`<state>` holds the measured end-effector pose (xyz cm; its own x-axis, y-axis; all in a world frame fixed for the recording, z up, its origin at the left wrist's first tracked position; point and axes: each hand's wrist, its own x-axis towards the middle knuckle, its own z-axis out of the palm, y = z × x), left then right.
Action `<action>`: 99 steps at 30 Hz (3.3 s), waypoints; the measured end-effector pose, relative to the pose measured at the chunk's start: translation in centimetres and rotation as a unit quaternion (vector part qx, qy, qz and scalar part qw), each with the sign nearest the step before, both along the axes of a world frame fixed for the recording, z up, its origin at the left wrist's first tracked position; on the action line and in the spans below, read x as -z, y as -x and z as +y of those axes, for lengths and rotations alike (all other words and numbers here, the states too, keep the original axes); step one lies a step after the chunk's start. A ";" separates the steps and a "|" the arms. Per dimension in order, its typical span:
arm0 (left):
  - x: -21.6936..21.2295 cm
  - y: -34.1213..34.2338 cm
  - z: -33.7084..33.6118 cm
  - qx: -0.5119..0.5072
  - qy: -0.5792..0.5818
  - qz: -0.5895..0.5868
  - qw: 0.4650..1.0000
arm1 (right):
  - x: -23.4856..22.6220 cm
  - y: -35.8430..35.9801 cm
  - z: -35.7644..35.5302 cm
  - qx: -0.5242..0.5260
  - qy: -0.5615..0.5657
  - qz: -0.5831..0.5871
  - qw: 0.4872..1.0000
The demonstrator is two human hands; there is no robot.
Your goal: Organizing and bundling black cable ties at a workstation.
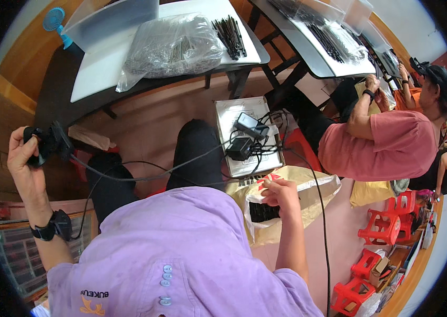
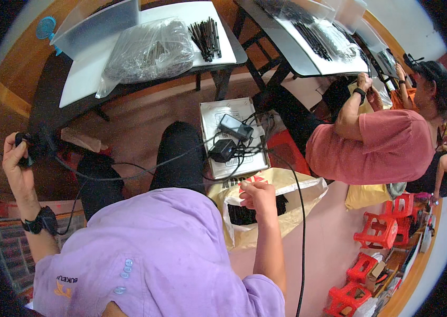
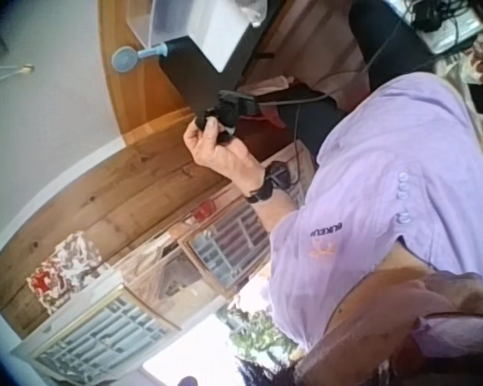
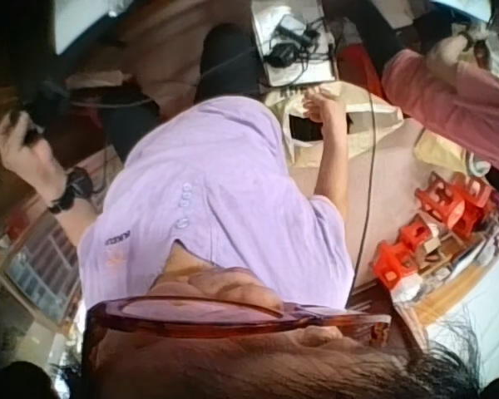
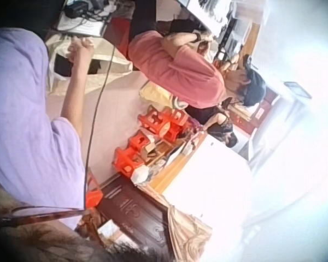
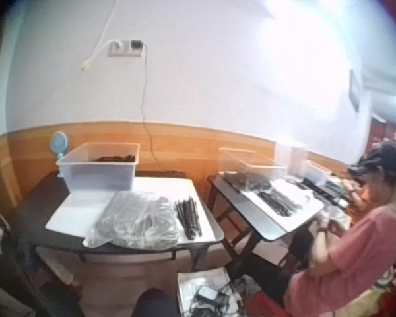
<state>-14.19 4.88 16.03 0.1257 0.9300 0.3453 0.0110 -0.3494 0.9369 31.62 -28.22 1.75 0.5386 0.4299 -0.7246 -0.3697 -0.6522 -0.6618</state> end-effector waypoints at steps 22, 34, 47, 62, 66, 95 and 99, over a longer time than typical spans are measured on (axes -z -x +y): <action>-8.1 7.9 5.3 -0.130 -0.095 -0.047 0.986 | 3.1 -9.4 -11.9 -0.028 0.057 -0.226 0.972; -5.7 3.1 0.7 0.012 -0.028 0.022 0.999 | -2.9 -7.5 2.4 0.007 0.161 -0.595 0.787; -0.6 -10.4 -3.7 0.099 0.140 -0.048 0.984 | 2.5 -17.1 11.8 -0.178 0.130 -0.285 0.933; 11.2 -39.5 -3.1 0.214 0.325 -0.100 0.916 | 9.2 -16.2 7.6 0.081 -0.102 -0.366 0.921; 17.6 -44.0 -5.9 0.272 0.232 0.044 0.933 | 4.3 -14.4 9.1 0.073 -0.149 -0.132 0.977; 22.1 -51.2 -9.0 0.365 0.513 0.132 0.766 | -2.2 -17.1 9.6 0.065 -0.235 -0.463 0.852; 22.0 -50.7 -8.8 0.395 0.512 0.116 0.754 | -12.6 -17.0 9.0 0.071 -0.276 -0.674 0.682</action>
